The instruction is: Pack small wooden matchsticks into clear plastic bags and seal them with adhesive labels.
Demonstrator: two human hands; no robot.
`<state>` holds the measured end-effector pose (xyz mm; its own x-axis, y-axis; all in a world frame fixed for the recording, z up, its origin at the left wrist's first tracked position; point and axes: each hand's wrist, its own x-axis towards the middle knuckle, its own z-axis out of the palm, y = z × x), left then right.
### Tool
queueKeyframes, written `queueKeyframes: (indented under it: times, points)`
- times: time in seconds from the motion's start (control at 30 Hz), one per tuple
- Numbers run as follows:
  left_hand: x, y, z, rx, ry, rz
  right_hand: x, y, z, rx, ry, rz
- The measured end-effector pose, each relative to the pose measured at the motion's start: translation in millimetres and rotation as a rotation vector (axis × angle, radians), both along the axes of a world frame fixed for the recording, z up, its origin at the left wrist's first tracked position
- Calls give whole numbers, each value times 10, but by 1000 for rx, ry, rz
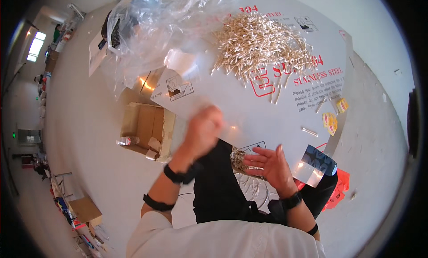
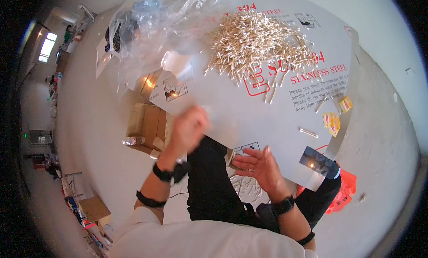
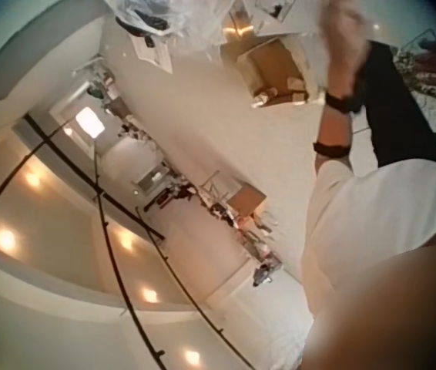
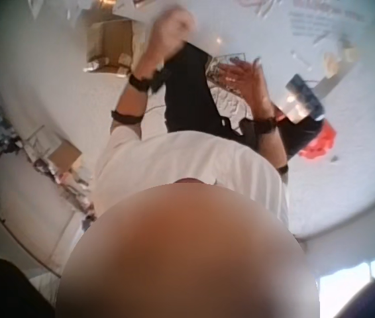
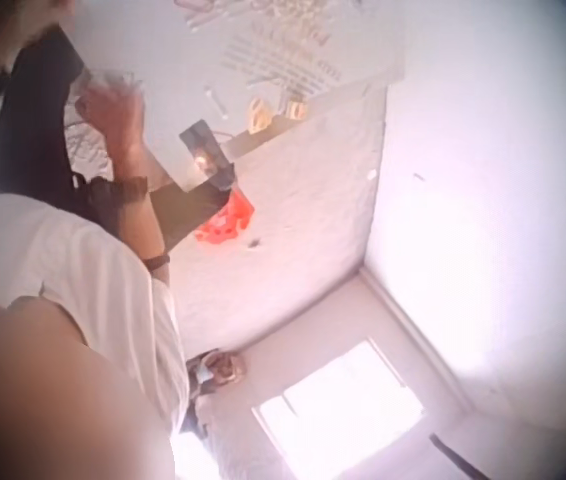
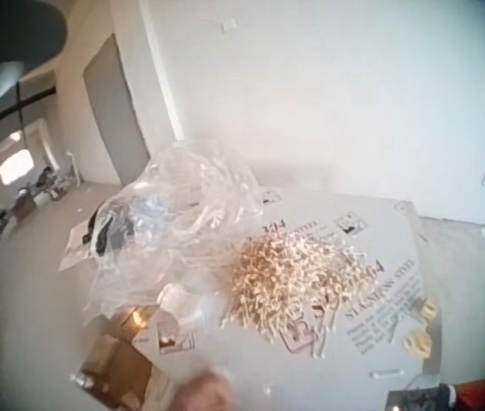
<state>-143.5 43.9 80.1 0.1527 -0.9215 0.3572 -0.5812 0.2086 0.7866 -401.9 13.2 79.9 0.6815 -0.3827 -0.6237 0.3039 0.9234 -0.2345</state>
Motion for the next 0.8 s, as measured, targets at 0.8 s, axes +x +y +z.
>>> queueKeyframes:
  times: [0.8]
  points:
    - [244,-204,-415,193,-538,32,-536,414,-99,-327,225,-291]
